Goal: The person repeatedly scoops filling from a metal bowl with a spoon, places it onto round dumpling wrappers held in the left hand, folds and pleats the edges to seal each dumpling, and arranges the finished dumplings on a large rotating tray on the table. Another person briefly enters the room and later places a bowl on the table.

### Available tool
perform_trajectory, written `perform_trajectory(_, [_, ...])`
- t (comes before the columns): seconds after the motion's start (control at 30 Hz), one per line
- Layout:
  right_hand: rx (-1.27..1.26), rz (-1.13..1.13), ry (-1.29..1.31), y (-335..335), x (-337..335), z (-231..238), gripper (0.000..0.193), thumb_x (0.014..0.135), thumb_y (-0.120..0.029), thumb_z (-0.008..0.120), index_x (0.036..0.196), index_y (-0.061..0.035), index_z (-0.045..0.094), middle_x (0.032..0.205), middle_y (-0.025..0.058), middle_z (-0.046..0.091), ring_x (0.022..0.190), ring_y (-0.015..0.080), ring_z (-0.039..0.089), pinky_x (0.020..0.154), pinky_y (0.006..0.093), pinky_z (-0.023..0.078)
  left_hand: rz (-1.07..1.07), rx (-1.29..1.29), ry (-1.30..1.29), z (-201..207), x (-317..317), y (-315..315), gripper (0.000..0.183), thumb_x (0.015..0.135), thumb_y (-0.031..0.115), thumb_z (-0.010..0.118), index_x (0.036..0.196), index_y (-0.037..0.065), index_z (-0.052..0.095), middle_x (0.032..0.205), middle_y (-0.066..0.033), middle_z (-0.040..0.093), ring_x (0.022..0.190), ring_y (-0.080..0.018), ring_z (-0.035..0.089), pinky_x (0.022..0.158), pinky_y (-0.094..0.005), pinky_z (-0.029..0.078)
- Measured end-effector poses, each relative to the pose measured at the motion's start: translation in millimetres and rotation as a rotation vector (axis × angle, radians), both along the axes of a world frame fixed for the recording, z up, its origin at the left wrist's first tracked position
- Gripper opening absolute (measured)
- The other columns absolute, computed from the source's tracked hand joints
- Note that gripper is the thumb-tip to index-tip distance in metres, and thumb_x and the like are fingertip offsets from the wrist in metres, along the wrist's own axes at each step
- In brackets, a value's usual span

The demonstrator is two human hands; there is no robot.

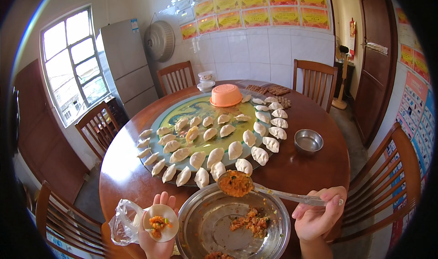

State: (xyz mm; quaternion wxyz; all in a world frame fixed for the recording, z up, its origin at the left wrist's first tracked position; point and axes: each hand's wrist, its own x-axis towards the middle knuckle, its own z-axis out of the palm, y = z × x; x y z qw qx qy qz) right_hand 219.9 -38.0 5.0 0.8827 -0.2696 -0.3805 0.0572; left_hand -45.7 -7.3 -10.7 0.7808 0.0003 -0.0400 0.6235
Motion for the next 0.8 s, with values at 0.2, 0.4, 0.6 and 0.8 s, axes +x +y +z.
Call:
perform_trajectory(0.2, [0.009,0.002,0.071,0,5,-19,0.029,0.094,-0.028,0.030,0.080,-0.0030,0.036,0.053,0.0069,0.046,0.028,0.0149,0.037,0.026,0.0239,0.031,-0.017,-0.004,-0.062,1,-3,-1,0.053,0.090,0.016,0.043,0.135,-0.003,0.024,0.143,-0.0173,0.022,0.134,-0.0332,0.017,0.109,-0.0468,0.018])
perform_trajectory(0.4, [-0.161,0.166,-0.225,-44,-1,-50,0.031,0.089,-0.034,0.048,0.084,-0.0040,0.045,0.061,0.0030,0.050,0.038,0.0138,0.044,0.034,0.0228,0.036,0.011,0.008,-0.016,-6,-2,2,0.055,0.088,0.013,0.046,0.135,-0.004,0.023,0.143,-0.0186,0.022,0.133,-0.0342,0.018,0.109,-0.0468,0.019])
perform_trajectory(0.6, [-0.264,0.220,-1.322,-85,-7,-34,0.018,0.072,-0.017,0.067,0.085,-0.0080,0.060,0.061,0.0021,0.048,0.046,0.0184,0.048,0.043,0.0317,0.040,0.011,-0.063,0.127,-27,-2,21,0.051,0.090,0.033,0.032,0.132,0.005,0.036,0.138,-0.0135,0.035,0.129,-0.0312,0.030,0.102,-0.0503,0.031])
perform_trajectory(0.8, [-0.570,1.142,-0.934,-67,44,8,0.016,0.086,-0.014,0.055,0.099,-0.0051,0.058,0.084,0.0103,0.060,0.069,0.0230,0.062,0.067,0.0327,0.051,0.123,-0.035,0.439,-18,4,22,0.044,0.091,0.033,0.036,0.122,0.004,0.047,0.121,-0.0134,0.052,0.117,-0.0265,0.046,0.091,-0.0426,0.042])
